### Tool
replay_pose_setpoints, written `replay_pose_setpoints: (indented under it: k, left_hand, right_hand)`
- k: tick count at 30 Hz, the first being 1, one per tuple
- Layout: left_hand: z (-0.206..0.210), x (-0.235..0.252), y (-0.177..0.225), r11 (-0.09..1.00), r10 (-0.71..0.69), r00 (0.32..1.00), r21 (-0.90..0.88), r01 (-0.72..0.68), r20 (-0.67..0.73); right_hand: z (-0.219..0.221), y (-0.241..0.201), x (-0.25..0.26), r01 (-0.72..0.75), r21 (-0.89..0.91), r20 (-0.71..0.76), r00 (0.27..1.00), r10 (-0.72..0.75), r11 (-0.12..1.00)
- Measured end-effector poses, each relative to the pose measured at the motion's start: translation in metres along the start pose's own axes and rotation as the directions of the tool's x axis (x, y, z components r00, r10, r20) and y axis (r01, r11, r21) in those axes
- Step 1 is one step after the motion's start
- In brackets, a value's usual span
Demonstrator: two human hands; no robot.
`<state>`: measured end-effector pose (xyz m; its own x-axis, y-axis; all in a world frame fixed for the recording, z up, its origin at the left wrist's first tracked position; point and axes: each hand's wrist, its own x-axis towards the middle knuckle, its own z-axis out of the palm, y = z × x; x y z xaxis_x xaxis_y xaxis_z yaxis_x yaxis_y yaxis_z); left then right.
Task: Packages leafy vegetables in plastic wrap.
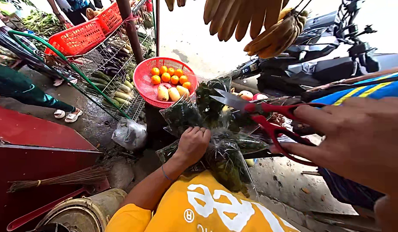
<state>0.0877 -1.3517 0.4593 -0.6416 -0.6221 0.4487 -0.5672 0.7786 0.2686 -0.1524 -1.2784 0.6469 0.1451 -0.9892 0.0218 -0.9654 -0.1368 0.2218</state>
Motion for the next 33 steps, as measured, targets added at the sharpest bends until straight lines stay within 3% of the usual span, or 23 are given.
replay_pose_setpoints:
  k: [4,7,16,22,28,31,33]
  left_hand:
    - [0.006,0.003,0.006,1.0,0.023,1.0,-0.01,-0.023,0.008]
    - [0.009,0.005,0.01,0.998,0.059,0.998,-0.028,-0.058,0.032]
    - [0.016,0.003,0.013,0.989,0.125,0.991,-0.082,-0.121,0.05]
    - [0.018,0.0,0.012,0.987,0.146,0.988,-0.072,-0.142,0.048]
    - [0.017,-0.002,0.003,0.987,0.152,0.985,-0.053,-0.148,0.079]
    - [0.018,-0.003,0.003,0.982,0.186,0.979,-0.054,-0.182,0.079]
    - [0.019,-0.004,0.007,0.976,0.21,0.974,-0.077,-0.203,0.088]
  right_hand:
    - [-0.001,-0.001,-0.005,-0.01,-0.055,0.001,1.0,0.01,0.998]
    - [-0.007,-0.016,0.017,-0.08,-0.122,0.133,0.986,0.096,0.989]
    - [0.003,-0.02,0.051,-0.246,0.015,0.376,0.899,0.223,0.969]
    - [0.009,-0.008,0.045,-0.284,0.079,0.379,0.895,0.234,0.956]
    - [0.005,0.011,-0.007,-0.224,0.123,0.196,0.961,0.198,0.967]
    - [0.005,0.016,0.008,-0.18,0.088,0.132,0.977,0.168,0.98]
    - [-0.008,0.021,0.034,-0.167,0.018,0.22,0.963,0.159,0.986]
